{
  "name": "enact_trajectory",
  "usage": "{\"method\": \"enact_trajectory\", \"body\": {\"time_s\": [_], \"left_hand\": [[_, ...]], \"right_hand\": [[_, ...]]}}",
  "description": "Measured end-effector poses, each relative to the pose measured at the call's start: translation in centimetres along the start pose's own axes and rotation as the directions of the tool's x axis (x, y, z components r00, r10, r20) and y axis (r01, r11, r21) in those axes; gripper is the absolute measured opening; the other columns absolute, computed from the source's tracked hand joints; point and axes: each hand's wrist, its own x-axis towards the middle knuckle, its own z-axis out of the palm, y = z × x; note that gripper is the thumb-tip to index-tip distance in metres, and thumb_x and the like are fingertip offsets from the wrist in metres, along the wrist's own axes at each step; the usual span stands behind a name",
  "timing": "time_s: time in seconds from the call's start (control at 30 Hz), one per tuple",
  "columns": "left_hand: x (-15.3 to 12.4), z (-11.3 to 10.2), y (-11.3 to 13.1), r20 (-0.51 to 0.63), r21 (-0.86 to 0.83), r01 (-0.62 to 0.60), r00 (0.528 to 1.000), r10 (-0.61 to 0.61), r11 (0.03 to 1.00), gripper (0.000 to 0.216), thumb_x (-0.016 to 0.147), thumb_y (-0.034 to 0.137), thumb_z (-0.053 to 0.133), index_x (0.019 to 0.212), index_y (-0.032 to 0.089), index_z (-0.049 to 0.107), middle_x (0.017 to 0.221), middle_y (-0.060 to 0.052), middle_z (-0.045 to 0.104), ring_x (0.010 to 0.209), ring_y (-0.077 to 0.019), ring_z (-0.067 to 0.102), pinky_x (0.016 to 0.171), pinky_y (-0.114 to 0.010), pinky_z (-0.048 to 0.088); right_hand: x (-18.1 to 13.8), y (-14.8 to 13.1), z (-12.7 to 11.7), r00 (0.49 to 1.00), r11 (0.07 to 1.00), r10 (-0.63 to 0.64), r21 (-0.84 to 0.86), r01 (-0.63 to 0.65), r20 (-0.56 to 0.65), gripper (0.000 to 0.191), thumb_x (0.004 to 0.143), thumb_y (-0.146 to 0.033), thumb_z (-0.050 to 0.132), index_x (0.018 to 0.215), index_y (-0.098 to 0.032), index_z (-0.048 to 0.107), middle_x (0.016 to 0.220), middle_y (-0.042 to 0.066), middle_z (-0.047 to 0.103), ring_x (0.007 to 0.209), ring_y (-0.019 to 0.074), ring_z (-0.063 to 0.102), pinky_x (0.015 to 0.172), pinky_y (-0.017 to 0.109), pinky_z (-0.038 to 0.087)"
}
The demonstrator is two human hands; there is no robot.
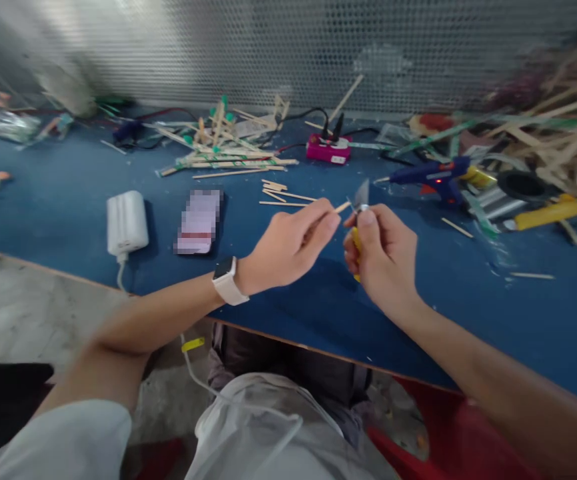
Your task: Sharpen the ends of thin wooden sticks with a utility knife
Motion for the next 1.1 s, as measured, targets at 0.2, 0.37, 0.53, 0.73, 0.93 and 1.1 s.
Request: {"method": "enact_trajectory", "body": {"time_s": [0.2,0.37,0.53,0.73,0.93,1.1], "left_hand": [[-0.2,0.1,-0.8,0.066,0.091,-0.044,0.997,0.038,0.995,0.029,0.119,0.035,0.036,0.101,0.021,0.054,0.072,0.005,0.057,0.057,-0.0103,0.053,0.060,-0.027,0.037],[-0.3,0.3,-1.0,0.103,0.203,-0.016,0.995,-0.005,0.979,0.036,0.120,0.040,0.029,0.109,0.020,0.058,0.086,-0.001,0.070,0.067,-0.0135,0.065,0.063,-0.028,0.042],[-0.3,0.4,-1.4,0.085,0.211,-0.007,0.996,-0.011,0.977,0.036,0.120,0.037,0.031,0.128,0.020,0.061,0.106,-0.004,0.080,0.081,-0.0142,0.076,0.068,-0.026,0.049],[-0.2,0.3,-1.5,0.023,0.200,-0.076,0.997,0.072,0.977,0.027,0.118,0.028,0.038,0.113,0.018,0.063,0.088,-0.001,0.076,0.069,-0.0116,0.070,0.065,-0.024,0.046],[-0.2,0.1,-1.4,0.016,0.193,-0.091,0.996,0.090,0.977,0.023,0.116,0.026,0.041,0.111,0.019,0.062,0.087,0.000,0.075,0.069,-0.0113,0.068,0.065,-0.024,0.046],[-0.3,-0.3,-1.1,0.017,0.172,-0.114,0.993,0.113,0.979,0.022,0.114,0.031,0.046,0.117,0.018,0.063,0.088,-0.002,0.075,0.072,-0.0121,0.069,0.068,-0.025,0.047]], "right_hand": [[0.0,0.4,0.1,1.000,1.000,-0.008,-0.023,0.008,-0.002,0.042,0.108,-0.062,0.061,0.092,-0.023,0.066,0.057,-0.005,0.054,0.040,0.0097,0.048,0.037,0.025,0.037],[-0.4,0.6,0.0,0.998,0.999,-0.050,-0.017,0.051,0.036,0.040,0.110,-0.059,0.059,0.094,-0.023,0.066,0.060,-0.005,0.056,0.042,0.0090,0.048,0.041,0.025,0.038],[-0.3,0.8,-0.7,0.988,0.991,-0.129,-0.028,0.132,0.086,0.035,0.111,-0.055,0.059,0.094,-0.024,0.064,0.057,-0.005,0.054,0.042,0.0106,0.047,0.042,0.027,0.036],[0.1,1.0,-1.2,0.961,0.911,-0.192,-0.327,0.250,0.201,0.033,0.106,-0.052,0.068,0.089,-0.024,0.060,0.056,-0.006,0.054,0.045,0.0106,0.046,0.049,0.028,0.036],[0.6,1.0,-1.5,0.936,0.856,-0.237,-0.399,0.328,0.261,0.027,0.109,-0.046,0.064,0.093,-0.024,0.059,0.053,-0.008,0.054,0.043,0.0111,0.049,0.050,0.027,0.036],[1.0,0.6,-1.9,0.905,0.808,-0.316,-0.419,0.413,0.283,0.027,0.110,-0.044,0.062,0.092,-0.025,0.056,0.055,-0.008,0.053,0.043,0.0106,0.046,0.049,0.028,0.030]]}}
